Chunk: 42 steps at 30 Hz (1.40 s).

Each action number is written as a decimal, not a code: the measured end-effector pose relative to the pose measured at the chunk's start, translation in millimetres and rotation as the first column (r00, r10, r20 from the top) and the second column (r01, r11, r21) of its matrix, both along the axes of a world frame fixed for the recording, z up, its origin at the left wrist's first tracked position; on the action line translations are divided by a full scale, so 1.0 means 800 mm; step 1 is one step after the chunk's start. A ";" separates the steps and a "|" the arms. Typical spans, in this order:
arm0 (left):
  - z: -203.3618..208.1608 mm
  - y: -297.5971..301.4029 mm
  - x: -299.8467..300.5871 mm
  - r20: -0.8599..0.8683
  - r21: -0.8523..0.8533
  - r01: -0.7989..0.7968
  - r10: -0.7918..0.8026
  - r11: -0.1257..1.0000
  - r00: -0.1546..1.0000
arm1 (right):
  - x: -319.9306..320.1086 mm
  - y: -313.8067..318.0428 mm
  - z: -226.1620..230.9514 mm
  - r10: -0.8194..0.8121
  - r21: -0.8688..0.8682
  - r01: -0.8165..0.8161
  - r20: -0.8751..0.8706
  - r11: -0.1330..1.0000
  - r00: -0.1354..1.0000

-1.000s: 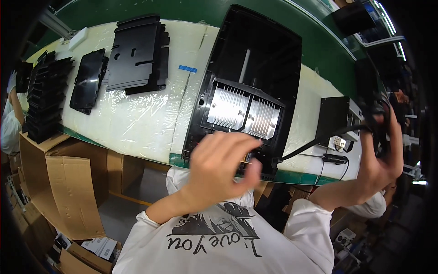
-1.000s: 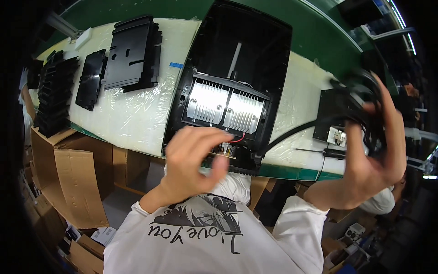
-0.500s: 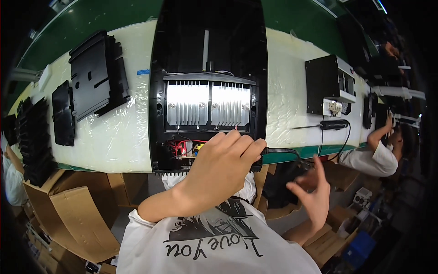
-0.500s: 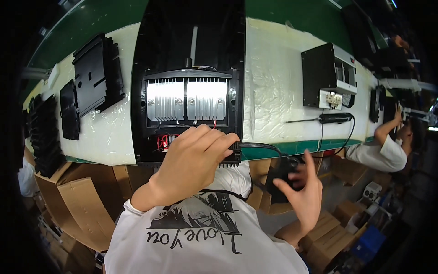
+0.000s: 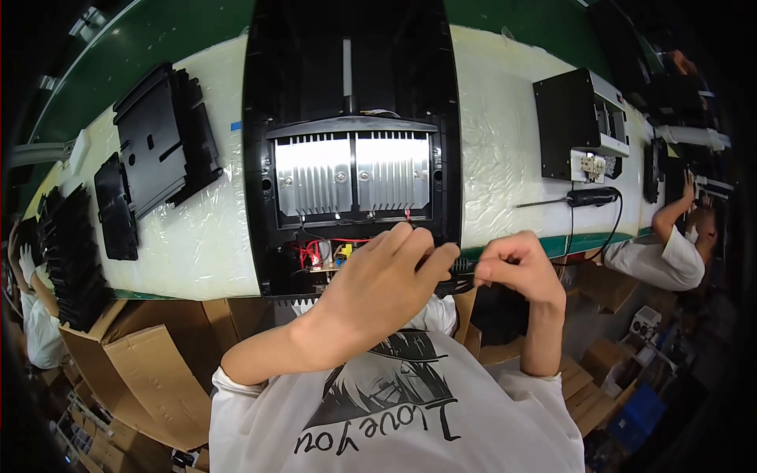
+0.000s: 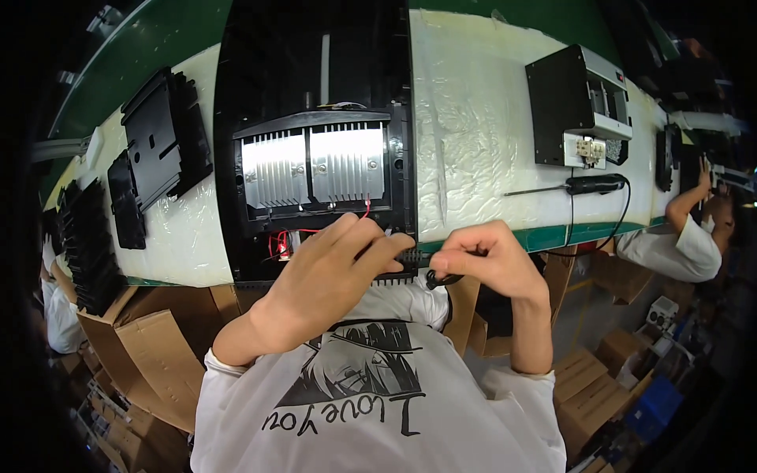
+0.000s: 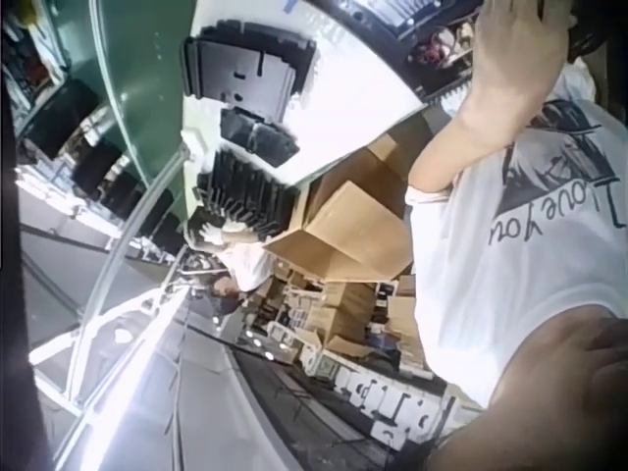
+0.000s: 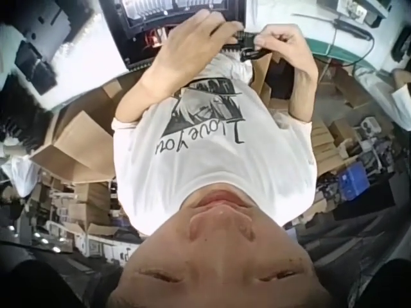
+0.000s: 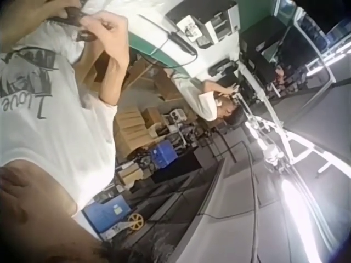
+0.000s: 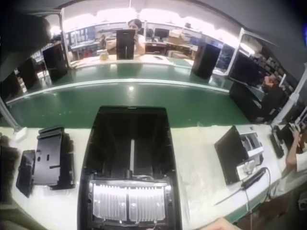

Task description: Assembling electronic devices by connecting internal wiring and using an electric screwdriver to secure panels.

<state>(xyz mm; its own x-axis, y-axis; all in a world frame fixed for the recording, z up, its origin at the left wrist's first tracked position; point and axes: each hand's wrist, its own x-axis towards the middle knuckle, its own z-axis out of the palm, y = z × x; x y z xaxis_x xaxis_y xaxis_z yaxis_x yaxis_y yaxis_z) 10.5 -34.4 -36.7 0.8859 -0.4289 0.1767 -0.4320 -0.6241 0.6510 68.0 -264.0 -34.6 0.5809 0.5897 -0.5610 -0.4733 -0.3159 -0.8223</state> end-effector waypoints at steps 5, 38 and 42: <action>-0.010 0.000 0.003 0.009 -0.172 -0.053 0.056 0.984 0.998 | 0.011 0.004 0.009 0.053 -0.049 -0.044 0.193 0.998 0.980; -0.002 -0.008 0.019 -0.044 0.075 -0.030 0.034 0.997 0.998 | 0.016 0.007 -0.010 0.050 -0.131 -0.029 0.163 0.991 0.985; 0.003 -0.016 0.020 -0.100 0.143 0.023 -0.009 0.989 0.995 | 0.018 -0.002 -0.026 0.062 -0.169 -0.049 0.072 0.984 0.995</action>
